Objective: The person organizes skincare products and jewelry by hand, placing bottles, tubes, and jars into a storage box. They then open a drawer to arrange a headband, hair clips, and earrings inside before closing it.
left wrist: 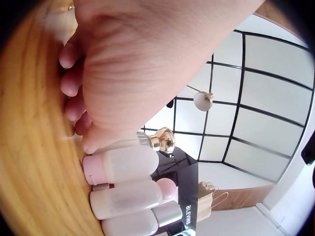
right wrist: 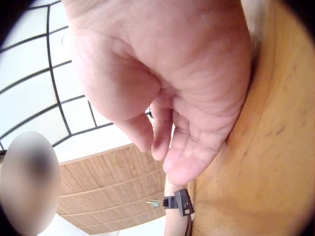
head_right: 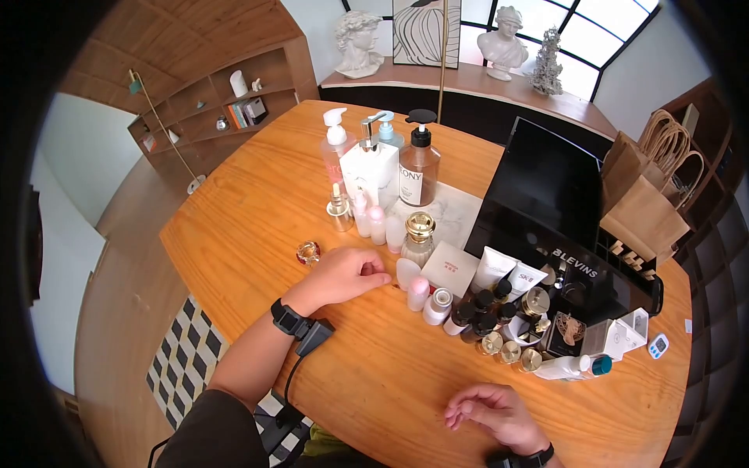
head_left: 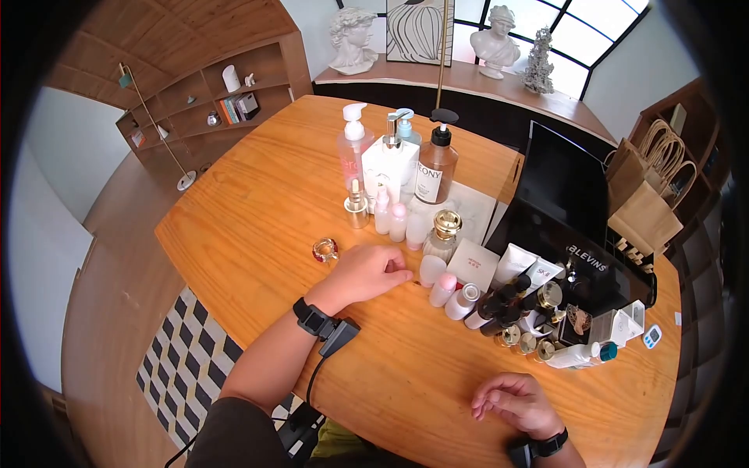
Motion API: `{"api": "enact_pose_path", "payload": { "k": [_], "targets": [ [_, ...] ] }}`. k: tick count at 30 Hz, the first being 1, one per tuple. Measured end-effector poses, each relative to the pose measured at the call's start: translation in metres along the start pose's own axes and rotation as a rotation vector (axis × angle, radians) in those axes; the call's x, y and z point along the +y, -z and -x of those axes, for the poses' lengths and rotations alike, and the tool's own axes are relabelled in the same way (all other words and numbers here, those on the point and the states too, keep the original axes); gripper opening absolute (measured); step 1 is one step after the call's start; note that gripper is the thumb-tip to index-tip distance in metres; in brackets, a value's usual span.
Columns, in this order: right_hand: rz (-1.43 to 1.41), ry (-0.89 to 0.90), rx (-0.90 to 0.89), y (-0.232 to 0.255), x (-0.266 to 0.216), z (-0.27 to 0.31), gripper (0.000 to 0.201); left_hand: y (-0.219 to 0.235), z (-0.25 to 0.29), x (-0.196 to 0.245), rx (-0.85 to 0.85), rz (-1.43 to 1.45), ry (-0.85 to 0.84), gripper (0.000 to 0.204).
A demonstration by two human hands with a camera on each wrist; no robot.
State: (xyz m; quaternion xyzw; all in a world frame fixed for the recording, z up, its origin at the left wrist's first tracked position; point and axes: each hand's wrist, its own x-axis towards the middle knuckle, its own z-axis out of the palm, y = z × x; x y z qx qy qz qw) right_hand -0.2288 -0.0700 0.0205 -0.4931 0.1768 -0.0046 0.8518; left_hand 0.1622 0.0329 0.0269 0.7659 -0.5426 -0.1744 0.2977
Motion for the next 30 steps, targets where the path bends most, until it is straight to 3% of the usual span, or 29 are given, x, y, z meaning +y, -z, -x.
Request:
{"api": "enact_pose_path", "payload": {
  "k": [6,15,30],
  "targets": [
    [0.007,-0.004,-0.003,0.0,0.0,0.0,0.02,-0.004,0.001,-0.003,0.04,0.001,-0.076,0.028],
    [0.072,0.016,-0.016,0.0,-0.003,-0.001,0.021,-0.003,0.0,0.006,0.042,-0.004,0.008,0.024],
    [0.065,-0.023,-0.085,0.0,-0.005,-0.002,0.026,-0.009,-0.004,0.002,0.035,0.035,0.011,0.024]
  ]
}}
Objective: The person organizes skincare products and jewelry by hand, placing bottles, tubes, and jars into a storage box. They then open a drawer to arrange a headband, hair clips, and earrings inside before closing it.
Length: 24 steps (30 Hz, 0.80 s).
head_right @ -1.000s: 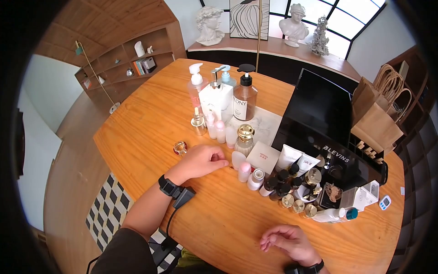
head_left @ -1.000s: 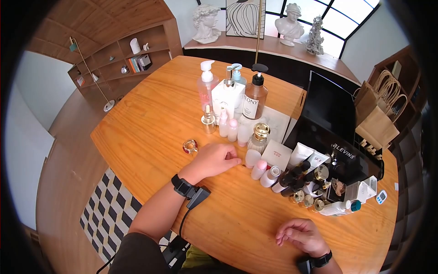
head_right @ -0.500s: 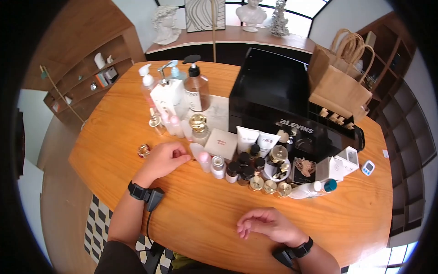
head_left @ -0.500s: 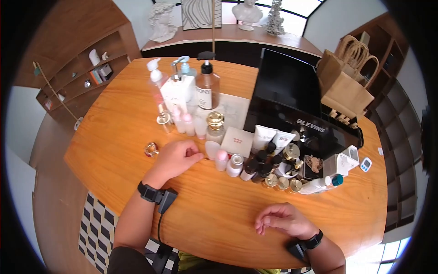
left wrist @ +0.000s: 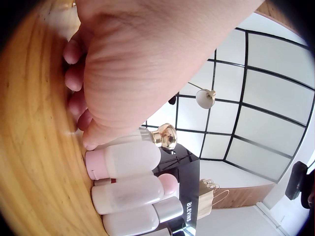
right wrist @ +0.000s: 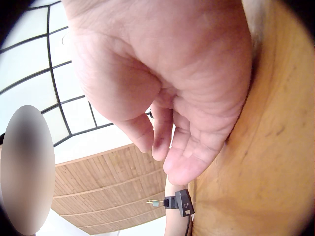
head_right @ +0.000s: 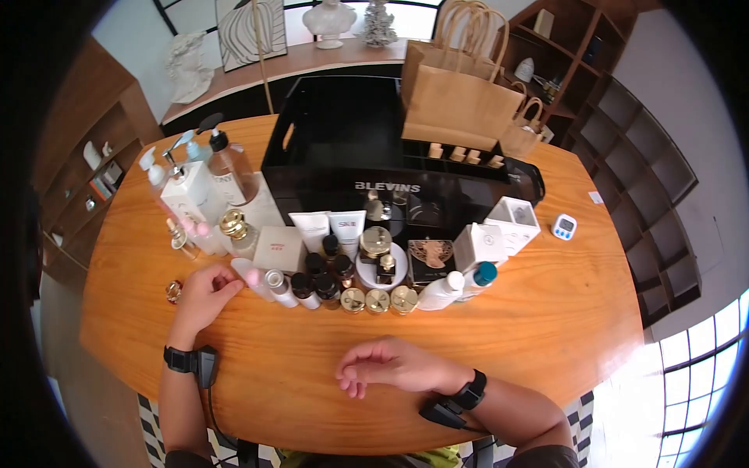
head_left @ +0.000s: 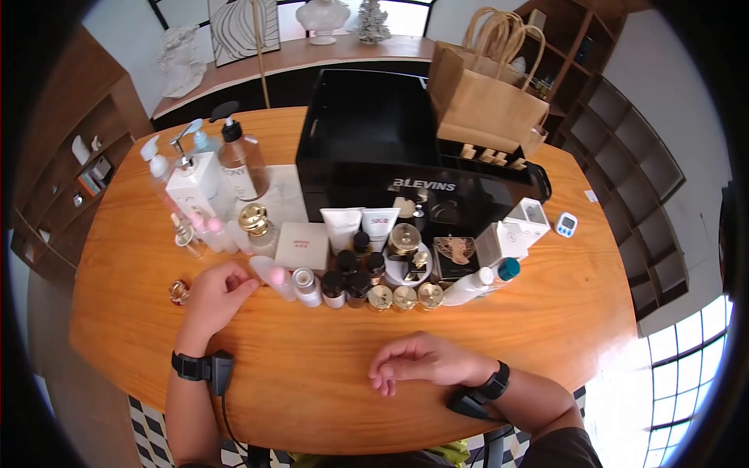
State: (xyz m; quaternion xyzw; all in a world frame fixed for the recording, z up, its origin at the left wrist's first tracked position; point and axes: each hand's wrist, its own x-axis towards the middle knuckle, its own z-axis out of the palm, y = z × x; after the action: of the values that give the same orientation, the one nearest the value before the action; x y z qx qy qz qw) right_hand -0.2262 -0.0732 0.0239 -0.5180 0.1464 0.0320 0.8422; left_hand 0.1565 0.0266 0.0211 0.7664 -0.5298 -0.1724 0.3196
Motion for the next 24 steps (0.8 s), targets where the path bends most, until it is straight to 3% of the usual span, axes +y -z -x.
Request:
{"api": "enact_pose_path", "payload": {
  "k": [24],
  "targets": [
    [-0.027,0.061,-0.033,0.005,0.012,-0.005,0.028,-0.006,-0.003,-0.01,-0.003,0.1,0.011,0.019]
  ]
}}
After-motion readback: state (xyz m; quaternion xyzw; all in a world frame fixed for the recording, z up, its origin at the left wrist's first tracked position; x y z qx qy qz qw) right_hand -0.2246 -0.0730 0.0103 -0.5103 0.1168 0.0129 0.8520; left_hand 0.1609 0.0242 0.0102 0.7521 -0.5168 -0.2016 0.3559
